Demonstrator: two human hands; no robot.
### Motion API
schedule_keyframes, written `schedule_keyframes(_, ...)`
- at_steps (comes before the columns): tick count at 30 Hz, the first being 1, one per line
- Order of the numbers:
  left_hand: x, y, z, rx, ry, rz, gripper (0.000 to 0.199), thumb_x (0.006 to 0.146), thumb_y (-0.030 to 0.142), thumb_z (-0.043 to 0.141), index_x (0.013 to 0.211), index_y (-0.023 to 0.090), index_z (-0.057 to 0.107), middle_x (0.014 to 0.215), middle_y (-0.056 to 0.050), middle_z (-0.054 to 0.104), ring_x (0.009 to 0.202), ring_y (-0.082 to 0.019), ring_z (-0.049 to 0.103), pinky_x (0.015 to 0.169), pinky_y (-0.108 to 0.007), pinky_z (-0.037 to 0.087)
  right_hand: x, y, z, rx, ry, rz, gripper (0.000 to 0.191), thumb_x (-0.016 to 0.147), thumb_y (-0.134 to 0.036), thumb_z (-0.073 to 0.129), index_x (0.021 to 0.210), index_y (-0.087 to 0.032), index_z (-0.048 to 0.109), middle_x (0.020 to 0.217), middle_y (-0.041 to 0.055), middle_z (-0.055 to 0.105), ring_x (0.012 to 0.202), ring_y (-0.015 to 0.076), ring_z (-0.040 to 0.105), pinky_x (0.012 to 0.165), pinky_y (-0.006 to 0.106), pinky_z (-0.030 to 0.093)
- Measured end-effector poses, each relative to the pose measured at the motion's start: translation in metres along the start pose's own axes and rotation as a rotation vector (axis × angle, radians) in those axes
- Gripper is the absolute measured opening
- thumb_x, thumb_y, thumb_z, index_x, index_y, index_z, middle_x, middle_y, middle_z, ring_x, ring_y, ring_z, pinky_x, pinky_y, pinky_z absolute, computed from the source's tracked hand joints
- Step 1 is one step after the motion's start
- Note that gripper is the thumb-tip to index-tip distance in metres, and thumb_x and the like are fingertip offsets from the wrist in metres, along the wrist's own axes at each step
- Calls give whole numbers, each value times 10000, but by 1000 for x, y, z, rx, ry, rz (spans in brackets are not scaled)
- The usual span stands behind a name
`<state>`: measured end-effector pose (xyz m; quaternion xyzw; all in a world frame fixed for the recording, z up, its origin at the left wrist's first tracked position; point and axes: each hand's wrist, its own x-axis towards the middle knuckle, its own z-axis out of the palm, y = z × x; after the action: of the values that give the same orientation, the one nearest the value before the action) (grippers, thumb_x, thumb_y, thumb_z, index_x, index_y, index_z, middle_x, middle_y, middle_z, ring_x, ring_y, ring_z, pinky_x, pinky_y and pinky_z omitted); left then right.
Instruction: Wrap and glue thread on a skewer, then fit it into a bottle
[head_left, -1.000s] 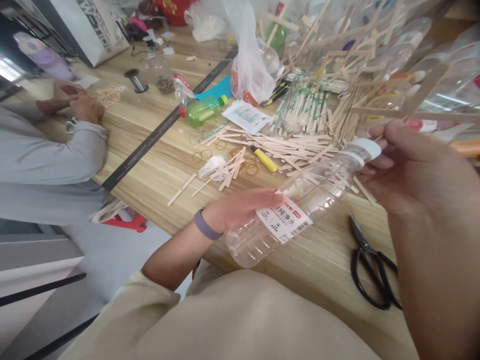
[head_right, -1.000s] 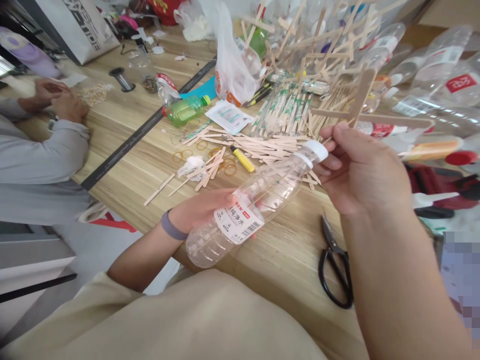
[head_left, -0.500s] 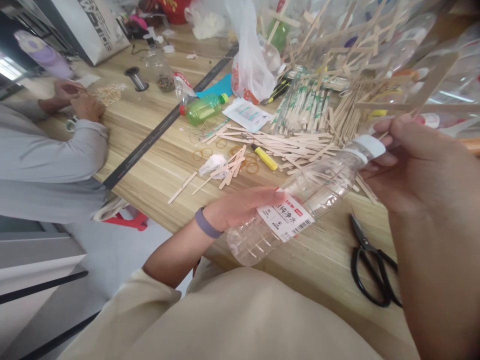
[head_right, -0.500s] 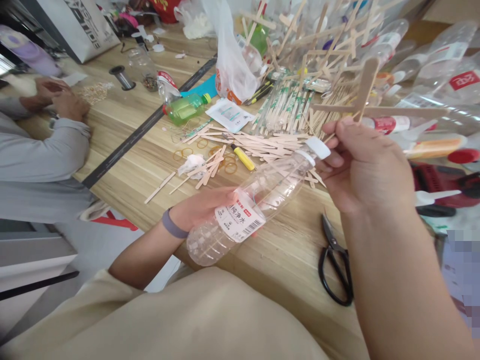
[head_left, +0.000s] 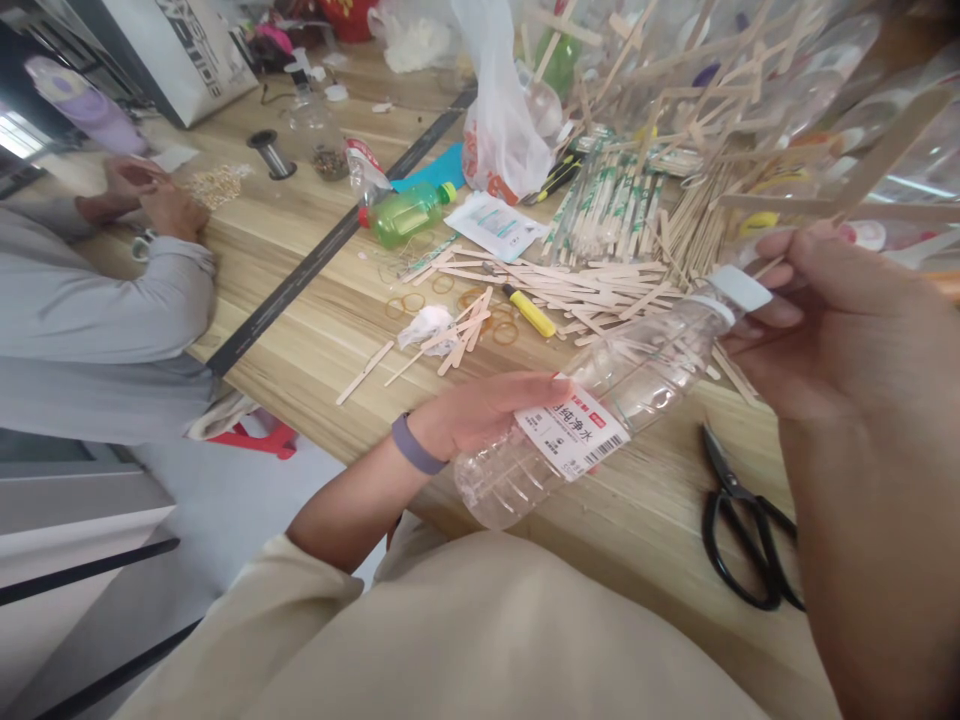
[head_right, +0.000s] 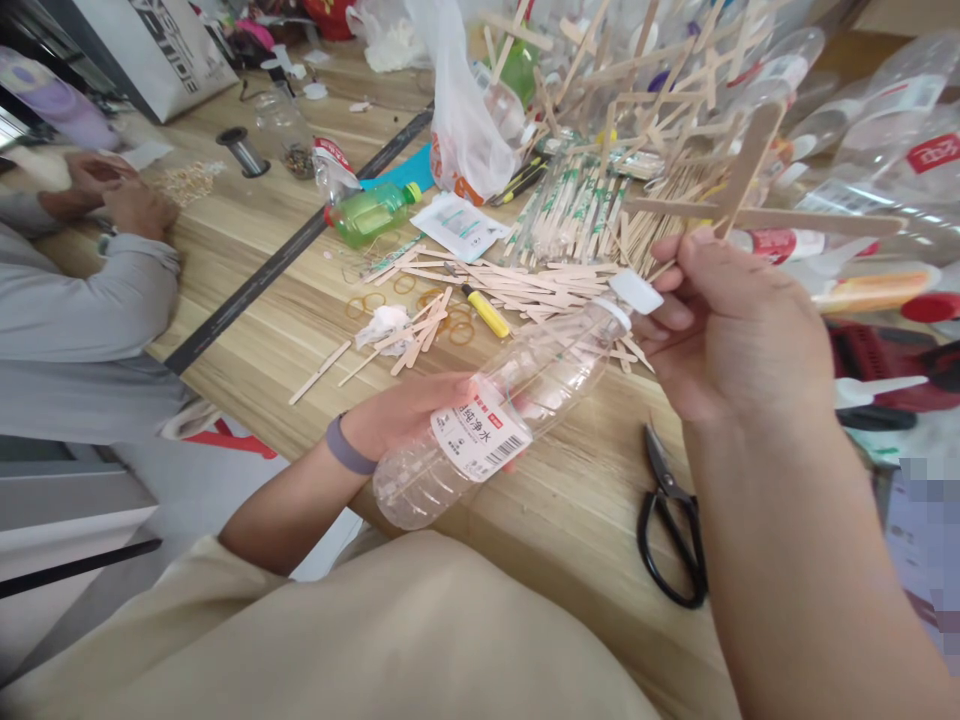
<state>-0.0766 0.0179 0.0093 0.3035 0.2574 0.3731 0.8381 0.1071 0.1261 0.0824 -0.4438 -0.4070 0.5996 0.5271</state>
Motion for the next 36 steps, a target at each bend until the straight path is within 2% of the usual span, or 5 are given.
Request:
schedule_keyframes(5,0,1,1,-50,-43,-1,340,892,380,486,1015,99,635,858,-79,706,777,-183,662,769,-289,455,2,0,0,19,-23,6,94,643,-125,683,584,-141,612,514,-45,420,398,31,275,357,202,206)
schedule_keyframes(9,1,2,2,-68,-2,-44,340,934,319,398,1007,90,638,841,-71,694,751,-180,667,767,-300,459,2,0,0,-8,-32,-2,116,640,-145,707,586,-147,605,515,-49,412,392,26,289,355,205,194)
schedule_keyframes(24,2,-3,0,-98,-35,-33,370,774,466,638,923,129,668,852,-70,706,766,-206,679,704,-282,479,4,1,-5,20,-42,10,97,636,-102,675,579,-151,614,520,-41,426,402,31,275,355,179,210)
schedule_keyframes(30,3,-1,2,-97,14,-83,343,918,336,415,984,95,649,831,-63,700,757,-189,671,740,-298,470,1,-1,-1,21,-14,48,138,665,-83,650,550,-143,604,506,-36,429,399,20,289,345,157,215)
schedule_keyframes(36,1,0,3,-78,-18,-48,389,755,481,659,929,134,659,855,-78,702,752,-209,672,737,-311,478,2,0,-3,0,-31,22,129,659,-127,688,563,-154,608,528,-30,431,398,21,294,347,165,219)
